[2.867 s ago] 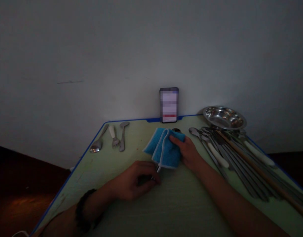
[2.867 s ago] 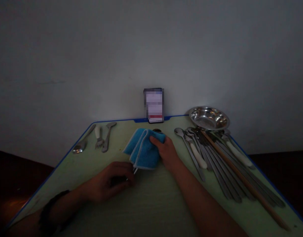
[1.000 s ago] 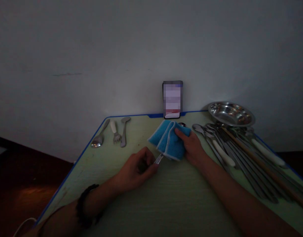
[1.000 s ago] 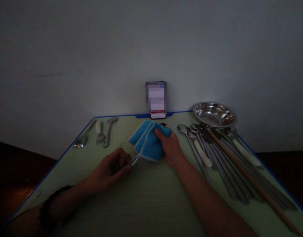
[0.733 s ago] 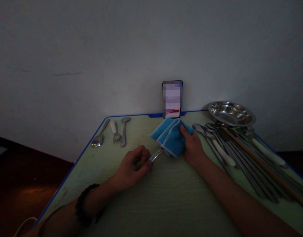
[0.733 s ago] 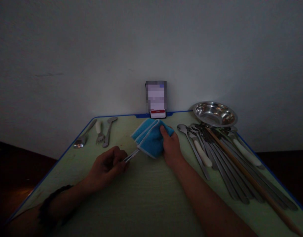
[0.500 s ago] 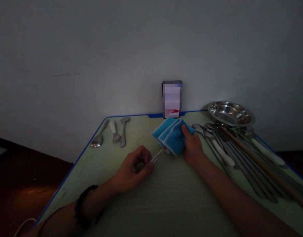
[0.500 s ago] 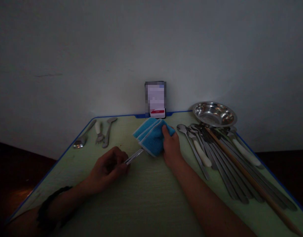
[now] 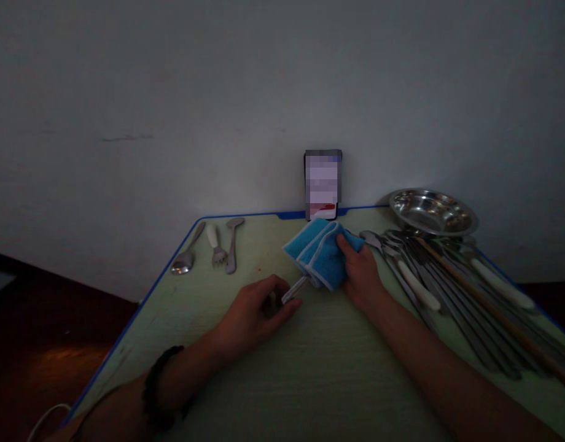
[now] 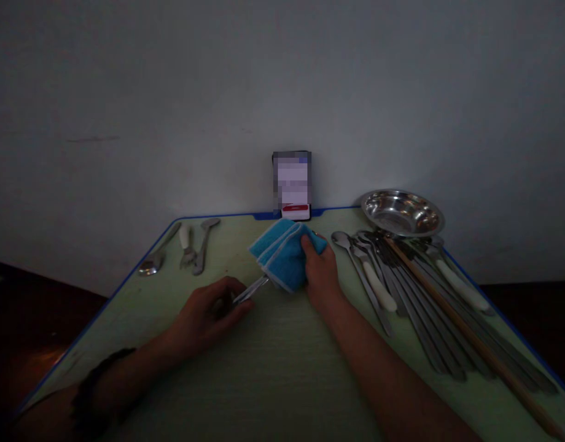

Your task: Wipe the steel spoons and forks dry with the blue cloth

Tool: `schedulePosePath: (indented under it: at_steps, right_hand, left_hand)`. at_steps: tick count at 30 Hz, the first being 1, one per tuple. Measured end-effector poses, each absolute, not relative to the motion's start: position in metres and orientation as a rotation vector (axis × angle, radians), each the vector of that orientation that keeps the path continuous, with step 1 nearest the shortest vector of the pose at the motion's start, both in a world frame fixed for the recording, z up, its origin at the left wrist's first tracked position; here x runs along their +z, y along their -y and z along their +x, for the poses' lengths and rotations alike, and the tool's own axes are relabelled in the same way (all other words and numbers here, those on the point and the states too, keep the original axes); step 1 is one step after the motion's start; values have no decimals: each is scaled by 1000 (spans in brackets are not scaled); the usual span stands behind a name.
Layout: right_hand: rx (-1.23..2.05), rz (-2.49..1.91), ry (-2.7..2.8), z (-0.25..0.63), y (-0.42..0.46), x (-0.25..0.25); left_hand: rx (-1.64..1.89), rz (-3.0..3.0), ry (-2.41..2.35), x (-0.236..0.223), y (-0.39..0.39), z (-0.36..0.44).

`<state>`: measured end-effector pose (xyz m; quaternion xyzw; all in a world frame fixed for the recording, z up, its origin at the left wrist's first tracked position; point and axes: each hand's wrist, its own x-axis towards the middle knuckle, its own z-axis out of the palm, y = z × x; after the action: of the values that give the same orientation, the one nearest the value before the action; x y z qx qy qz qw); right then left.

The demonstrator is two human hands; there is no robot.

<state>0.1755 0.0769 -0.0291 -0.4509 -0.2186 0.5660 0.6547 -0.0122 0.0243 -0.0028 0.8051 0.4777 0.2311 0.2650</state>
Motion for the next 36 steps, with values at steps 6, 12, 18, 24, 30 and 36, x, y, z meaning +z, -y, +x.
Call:
schedulePosePath:
  at_steps: [6,12,18,24,30,36]
  right_hand:
    - [1273,-1030,516,176,-78,-31]
    - [1260,-1049,378,174,-77,-28]
    - [1244,-1100,335,173,-76,-26]
    - [1250,-1078,414,174,-76,-28]
    - [1285,-1075,466,176,-77,-31]
    - [1319,-1083,528,178,-77,-30]
  left_hand:
    - [503,2310,-1325,-1,-25,-10]
    - [512,2296,-1140,2,-23,-14]
    - [666,2254,-1028,0,-23,-20]
    - [552,2267,-956,1,-21,-17]
    - [444,2263,-998,1,-22,-14]
    - [467,2241,-1090,-2,-24,-12]
